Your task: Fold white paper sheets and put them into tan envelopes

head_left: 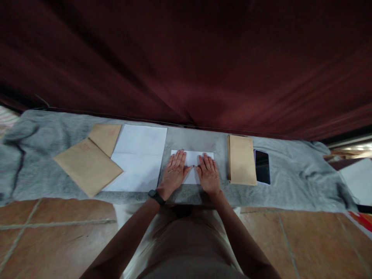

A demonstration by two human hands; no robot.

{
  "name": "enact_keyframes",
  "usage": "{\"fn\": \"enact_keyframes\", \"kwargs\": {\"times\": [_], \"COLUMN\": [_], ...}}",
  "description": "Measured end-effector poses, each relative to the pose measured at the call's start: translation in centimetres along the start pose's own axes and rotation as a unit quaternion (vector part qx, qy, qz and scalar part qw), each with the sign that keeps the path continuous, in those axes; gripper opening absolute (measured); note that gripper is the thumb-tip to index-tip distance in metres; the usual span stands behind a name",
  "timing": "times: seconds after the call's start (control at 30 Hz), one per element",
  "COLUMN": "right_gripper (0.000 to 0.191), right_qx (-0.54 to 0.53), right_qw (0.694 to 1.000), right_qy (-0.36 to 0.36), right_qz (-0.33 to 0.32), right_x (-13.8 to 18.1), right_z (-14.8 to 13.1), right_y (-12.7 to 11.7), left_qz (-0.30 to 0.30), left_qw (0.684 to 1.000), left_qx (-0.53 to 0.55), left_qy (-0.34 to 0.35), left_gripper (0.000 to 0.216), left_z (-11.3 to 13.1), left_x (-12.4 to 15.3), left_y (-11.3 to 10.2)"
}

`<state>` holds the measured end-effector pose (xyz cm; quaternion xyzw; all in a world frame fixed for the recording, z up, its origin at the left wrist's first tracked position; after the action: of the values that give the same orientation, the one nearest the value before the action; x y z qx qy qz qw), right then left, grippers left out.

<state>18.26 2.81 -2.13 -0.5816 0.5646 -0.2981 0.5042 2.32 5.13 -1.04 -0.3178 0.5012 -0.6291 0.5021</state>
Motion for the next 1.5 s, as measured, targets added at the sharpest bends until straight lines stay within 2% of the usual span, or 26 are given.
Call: {"fn": "enact_keyframes", "kwargs": {"times": [0.27,0.43,0.53,0.83,1.07,1.17,1.3,1.5], "right_gripper": [0.051,0.05,0.05,0.055,0.057,0.058,0.058,0.059], "right_qx": [-0.007,-0.017,-0.004,0.063,0.075,0.073,0.07,0.059], "right_qw": [0.998,1.0,1.0,0.997,0.995,0.995,0.995,0.995], "right_qy": [0.058,0.019,0.002,0.038,0.049,0.047,0.042,0.04], "right_qz": [0.012,-0.01,0.0,0.037,0.039,0.044,0.055,0.07], "right_x": [-0.4,-1.8,-1.9,0.1,0.8,0.8,0.8,0.9], "right_z": [1.4,-1.6,-2.6,1.4,2.0,1.9,1.9,1.9], "right_y": [-0.4,0.5,0.8,-0.1,-0.2,-0.3,-0.4,-0.5], "left_qz": [0.011,0.018,0.019,0.028,0.061,0.07,0.012,-0.05], "left_qw": [1.0,1.0,1.0,0.999,0.996,0.996,1.0,0.997], "left_qx": [-0.002,-0.006,-0.013,-0.018,-0.014,-0.008,0.002,-0.061], "left_qy": [-0.025,-0.019,-0.018,-0.026,-0.067,-0.049,0.018,0.007], "left_gripper": [0.064,0.063,0.063,0.066,0.065,0.06,0.051,0.041], "left_z": [-0.7,-0.8,-0.8,-0.9,-1.2,-0.3,1.6,2.0], "left_x": [0.2,0.2,0.2,0.3,0.9,0.0,-2.9,-5.8], "left_y": [0.1,0.1,0.1,0.2,-0.2,-0.6,-0.5,-1.5]}}
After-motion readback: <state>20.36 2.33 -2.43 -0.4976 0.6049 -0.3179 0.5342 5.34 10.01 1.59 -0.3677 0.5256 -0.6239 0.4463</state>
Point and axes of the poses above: each hand's wrist, its own x-axis away from the middle knuckle, its own y-axis out of the palm, z = x × y, the point moved 6 cm from there along -x, towards the middle knuckle, and after that the axes turned 5 degrees about -y, right-handed, at the moved point
